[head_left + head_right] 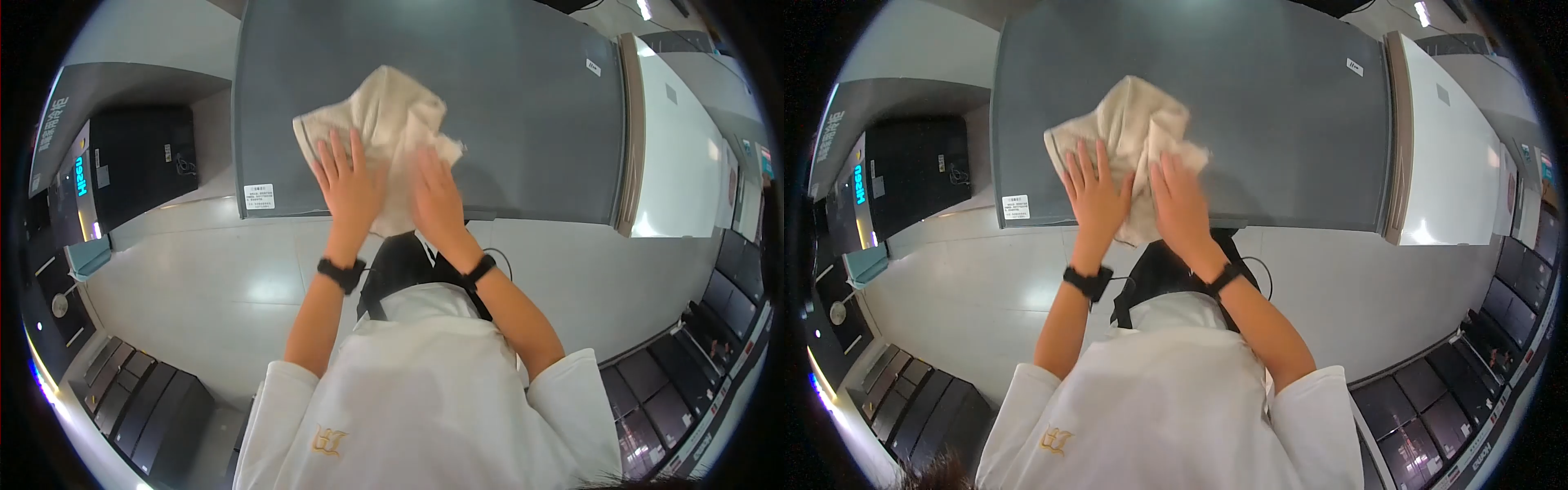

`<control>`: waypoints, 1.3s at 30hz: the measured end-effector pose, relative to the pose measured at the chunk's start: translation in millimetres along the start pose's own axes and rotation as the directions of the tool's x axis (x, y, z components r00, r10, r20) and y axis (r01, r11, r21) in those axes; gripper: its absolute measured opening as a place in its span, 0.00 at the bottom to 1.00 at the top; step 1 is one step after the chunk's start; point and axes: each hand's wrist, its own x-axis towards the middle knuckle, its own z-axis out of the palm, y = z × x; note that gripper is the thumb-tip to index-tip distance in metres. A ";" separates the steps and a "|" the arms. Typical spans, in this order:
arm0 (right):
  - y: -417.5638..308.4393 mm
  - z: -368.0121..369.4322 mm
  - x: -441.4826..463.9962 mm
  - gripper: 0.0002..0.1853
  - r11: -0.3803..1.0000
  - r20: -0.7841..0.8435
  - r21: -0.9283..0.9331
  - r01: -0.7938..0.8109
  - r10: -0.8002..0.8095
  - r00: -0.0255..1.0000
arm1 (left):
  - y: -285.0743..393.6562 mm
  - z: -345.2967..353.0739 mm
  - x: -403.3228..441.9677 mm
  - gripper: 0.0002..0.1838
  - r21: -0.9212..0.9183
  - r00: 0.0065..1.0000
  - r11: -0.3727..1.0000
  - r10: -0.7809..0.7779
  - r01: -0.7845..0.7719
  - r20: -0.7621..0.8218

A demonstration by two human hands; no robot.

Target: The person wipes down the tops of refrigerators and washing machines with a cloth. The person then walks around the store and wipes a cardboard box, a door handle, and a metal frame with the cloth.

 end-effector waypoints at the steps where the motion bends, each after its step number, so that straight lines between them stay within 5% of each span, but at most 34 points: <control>1: -3.9 -6.9 -9.1 0.25 1.000 0.033 -0.019 -0.013 0.014 0.999 | -3.6 -7.5 -21.3 0.45 0.013 1.000 1.000 -0.006 0.005 0.027; 6: 31.9 -34.8 -5.2 0.25 0.980 0.091 -0.133 -0.147 0.159 0.983 | -32.8 -17.7 -28.7 0.47 -0.008 0.997 0.997 -0.073 0.073 -0.018; 12: 13.3 31.3 93.2 0.31 0.889 -0.148 -0.333 -0.314 0.280 0.949 | -75.8 0.6 53.6 0.46 0.042 0.963 0.971 -0.226 0.234 -0.144; 18: -75.3 66.3 45.7 0.34 0.976 0.295 -0.096 0.193 -0.157 0.942 | -97.2 -10.8 -22.2 0.42 0.053 0.958 0.963 -0.257 0.266 -0.125; 24: -64.9 51.0 25.7 0.35 0.954 0.295 0.028 0.298 -0.293 0.910 | -128.2 -27.3 -78.4 0.42 0.110 0.941 0.934 -0.334 0.339 -0.059; 32: -58.1 94.7 125.3 0.34 0.985 -0.123 -0.168 0.038 -0.060 0.991 | -162.6 -2.7 9.1 0.42 0.094 0.864 0.874 -0.446 0.476 -0.232; 35: -55.1 94.3 104.2 0.35 0.982 0.025 -0.163 0.094 -0.091 0.996 | -121.8 2.9 -8.7 0.41 0.132 0.919 0.923 -0.330 0.362 -0.213; 39: -29.7 40.8 20.6 0.36 0.969 0.213 -0.139 0.206 -0.174 0.962 | -66.0 3.3 -73.9 0.40 0.024 0.994 0.994 -0.104 0.104 0.034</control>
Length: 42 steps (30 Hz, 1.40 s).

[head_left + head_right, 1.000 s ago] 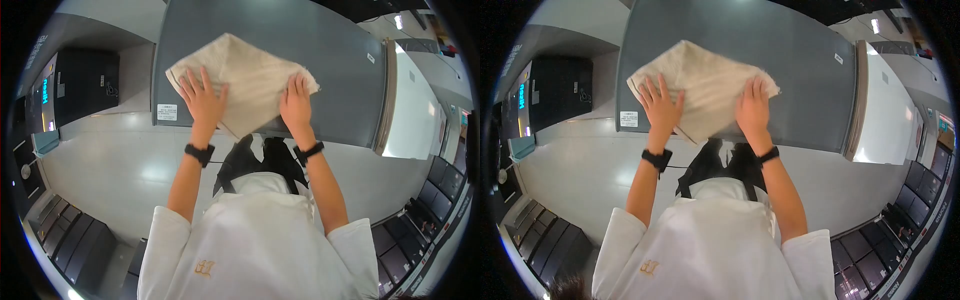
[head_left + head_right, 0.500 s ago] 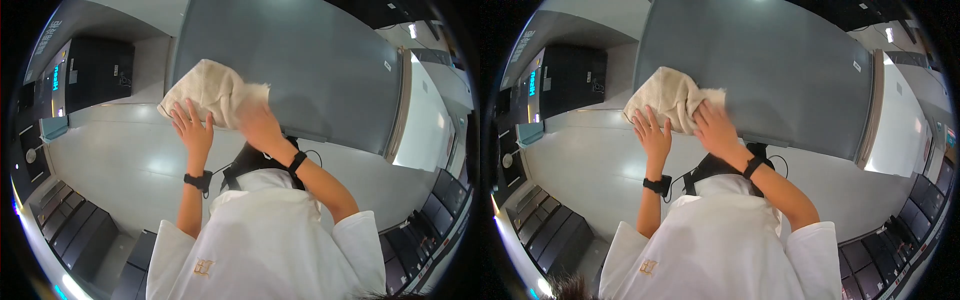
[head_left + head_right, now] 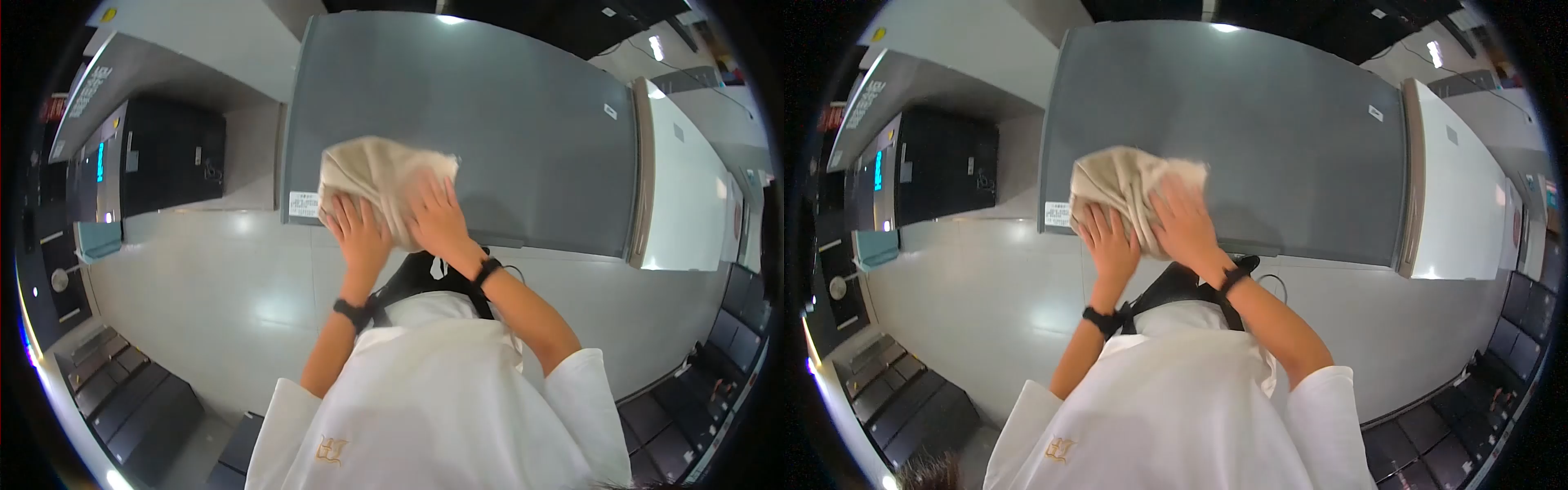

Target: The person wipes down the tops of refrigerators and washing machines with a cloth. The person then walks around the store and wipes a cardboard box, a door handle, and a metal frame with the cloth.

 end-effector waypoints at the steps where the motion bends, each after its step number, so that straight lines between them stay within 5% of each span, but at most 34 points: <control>1: 9.1 -9.6 -20.5 0.36 1.000 0.053 0.007 -0.023 0.023 0.998 | 3.6 -4.6 -5.7 0.41 -0.017 1.000 1.000 0.004 -0.004 0.020; 4: 54.2 -33.1 -64.4 0.36 0.987 0.135 -0.102 -0.123 0.136 0.982 | 15.5 -15.6 -3.9 0.44 -0.053 0.997 0.999 0.009 -0.005 0.076; 10: 97.1 -35.1 -21.0 0.40 0.849 -0.195 -0.137 -0.510 0.482 0.854 | 57.1 2.7 81.6 0.45 -0.079 0.990 0.988 0.130 -0.134 -0.056; 13: 70.4 -27.7 -27.5 0.42 0.862 -0.073 -0.147 -0.485 0.479 0.875 | 74.4 10.3 83.8 0.45 -0.071 0.987 0.985 0.153 -0.156 -0.045; 16: 40.9 -31.8 -83.3 0.45 0.955 0.017 -0.074 -0.287 0.289 0.957 | 80.9 3.8 35.2 0.44 -0.137 0.954 0.947 0.297 -0.290 0.032; 20: 54.9 -61.0 -120.9 0.44 0.903 0.136 -0.135 -0.407 0.424 0.895 | 80.1 -6.9 -16.5 0.47 -0.082 0.916 0.922 0.385 -0.378 0.113; 24: 114.3 -55.7 -111.7 0.41 0.901 0.029 -0.214 -0.377 0.392 0.920 | 93.9 -16.8 10.4 0.50 -0.193 0.908 0.911 0.394 -0.365 0.139; 27: 131.6 -46.5 -73.0 0.39 0.856 0.025 -0.223 -0.466 0.484 0.875 | 89.8 1.4 46.2 0.48 -0.250 0.894 0.867 0.448 -0.431 0.010; 29: 123.3 -32.7 -52.3 0.39 0.824 -0.019 -0.185 -0.535 0.541 0.841 | 94.7 -3.6 65.3 0.48 -0.183 0.931 0.917 0.364 -0.355 0.018; 34: 70.7 -13.5 -34.6 0.41 0.892 0.060 -0.218 -0.395 0.416 0.907 | 59.7 3.9 54.2 0.47 -0.118 0.994 0.992 0.035 -0.047 -0.103; 36: 44.0 -7.3 -40.9 0.42 0.922 0.031 -0.193 -0.334 0.346 0.938 | 35.6 10.1 34.1 0.47 -0.118 0.978 0.993 -0.025 0.001 -0.207; 42: 3.9 -13.1 -68.1 0.44 0.972 -0.011 -0.041 -0.233 0.233 0.972 | 20.4 1.1 -9.3 0.44 -0.004 0.993 1.000 -0.013 0.013 -0.115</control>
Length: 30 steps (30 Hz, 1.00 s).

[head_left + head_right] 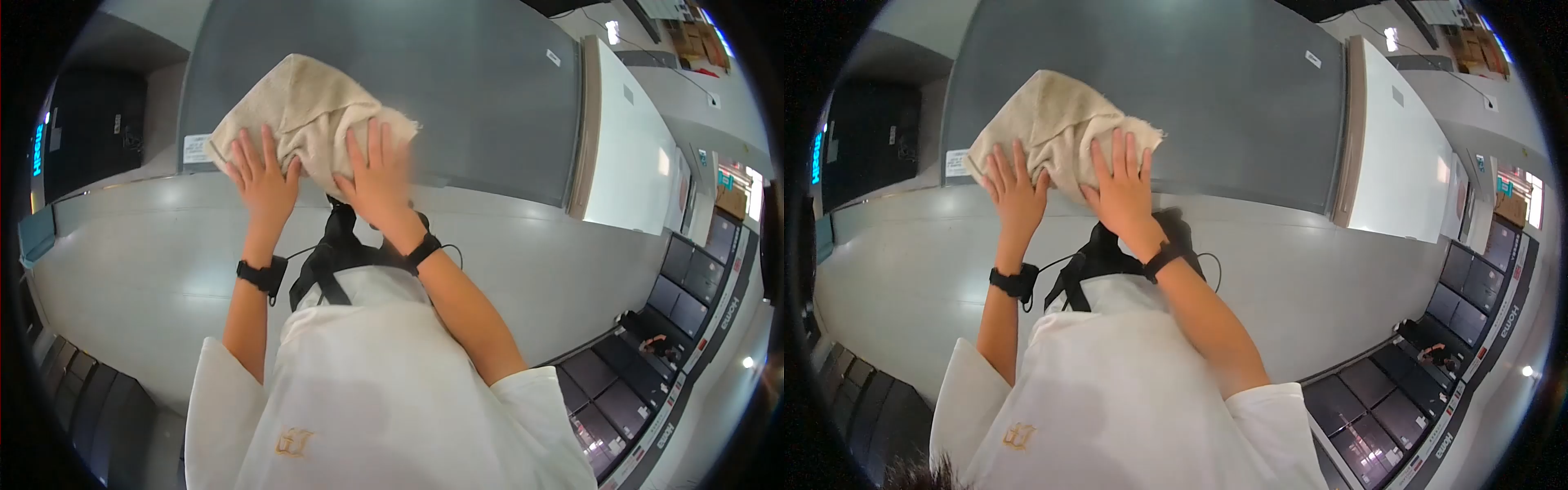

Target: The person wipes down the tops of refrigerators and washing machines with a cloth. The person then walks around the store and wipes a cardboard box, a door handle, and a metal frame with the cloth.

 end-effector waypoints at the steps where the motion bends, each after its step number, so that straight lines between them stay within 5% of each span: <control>1: 8.7 -3.5 -6.5 0.44 1.000 0.007 0.017 0.013 -0.013 1.000 | 6.3 0.6 0.2 0.44 -0.012 1.000 1.000 0.022 -0.022 0.009; 10: 135.7 -53.0 -30.3 0.44 0.994 0.161 -0.096 -0.058 0.073 0.984 | 129.3 20.4 31.4 0.44 -0.156 0.969 0.960 0.242 -0.232 0.051; 21: 246.0 -75.5 55.7 0.47 0.971 0.182 -0.038 -0.237 0.240 0.954 | 221.5 77.8 116.9 0.48 -0.018 0.983 0.984 0.177 -0.178 -0.038; 30: 262.6 -62.1 99.7 0.48 0.999 0.118 0.014 0.041 -0.042 0.992 | 244.3 44.8 57.9 0.42 0.013 0.976 0.990 0.137 -0.142 0.167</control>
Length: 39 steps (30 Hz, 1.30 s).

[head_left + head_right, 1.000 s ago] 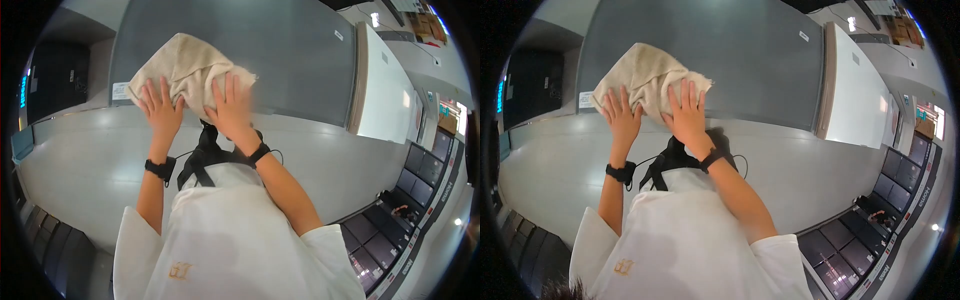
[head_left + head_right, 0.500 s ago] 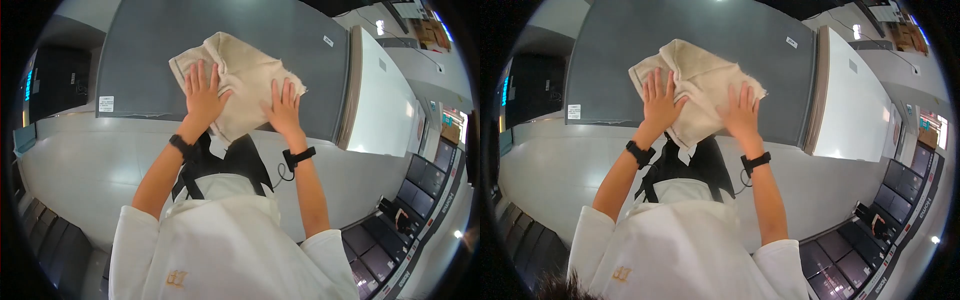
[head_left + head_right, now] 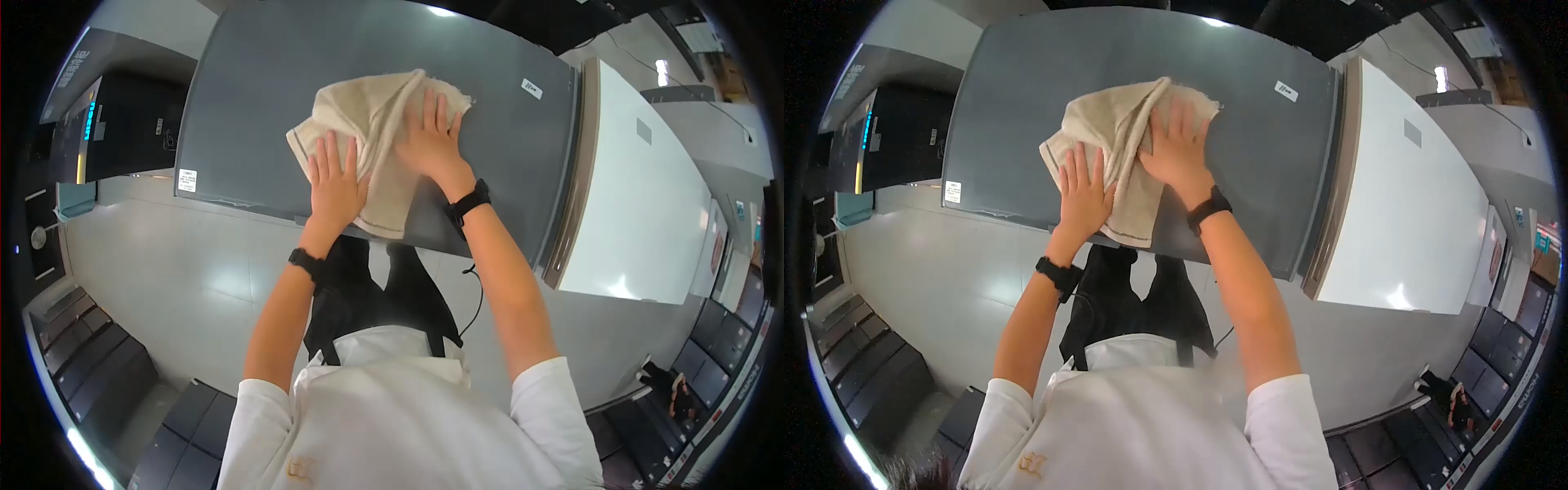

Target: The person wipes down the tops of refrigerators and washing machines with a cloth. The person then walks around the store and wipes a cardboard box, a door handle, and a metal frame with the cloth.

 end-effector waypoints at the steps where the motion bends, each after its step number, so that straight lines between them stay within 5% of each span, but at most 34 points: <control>1: 1.7 0.0 -9.3 0.48 0.999 -0.019 -0.004 0.043 -0.043 0.999 | 1.6 -0.7 -11.1 0.42 -0.019 1.000 1.000 0.007 -0.006 0.010; 5: 13.7 -1.1 -56.4 0.48 0.981 -0.069 -0.020 0.191 -0.192 0.979 | -5.3 -4.5 -12.0 0.42 -0.043 0.998 0.997 0.064 -0.063 0.023; 9: 27.4 -46.5 -63.2 0.49 0.998 0.232 -0.064 0.001 0.014 0.973 | -35.1 5.5 14.3 0.47 -0.002 0.989 0.990 0.139 -0.139 -0.051; 18: 27.8 -11.7 69.2 0.47 0.976 -0.186 -0.046 -0.213 0.201 0.962 | -53.6 21.4 151.7 0.49 0.024 0.990 0.999 -0.028 0.032 -0.137; 21: -7.5 2.1 55.5 0.46 0.988 -0.122 -0.148 0.045 -0.063 0.990 | -51.8 11.4 144.9 0.47 0.028 0.996 1.000 0.009 -0.007 -0.089; 26: -56.5 -6.4 34.8 0.42 0.992 0.195 -0.022 0.122 -0.116 0.974 | -105.1 -31.0 84.3 0.47 -0.084 0.983 0.983 0.171 -0.165 0.069; 30: -55.2 -22.3 115.1 0.44 0.987 0.328 -0.058 0.152 -0.125 0.936 | -200.6 -43.9 119.8 0.48 -0.031 0.998 0.999 0.034 -0.032 0.045; 33: -67.2 4.8 195.0 0.46 0.998 -0.045 0.014 0.066 -0.065 0.997 | -264.0 -36.4 178.0 0.50 -0.006 0.990 0.991 -0.137 0.137 -0.021; 39: -124.5 20.3 273.9 0.46 0.998 -0.092 -0.016 0.053 -0.054 0.994 | -272.5 -24.3 229.9 0.56 -0.025 0.954 0.953 -0.301 0.301 -0.008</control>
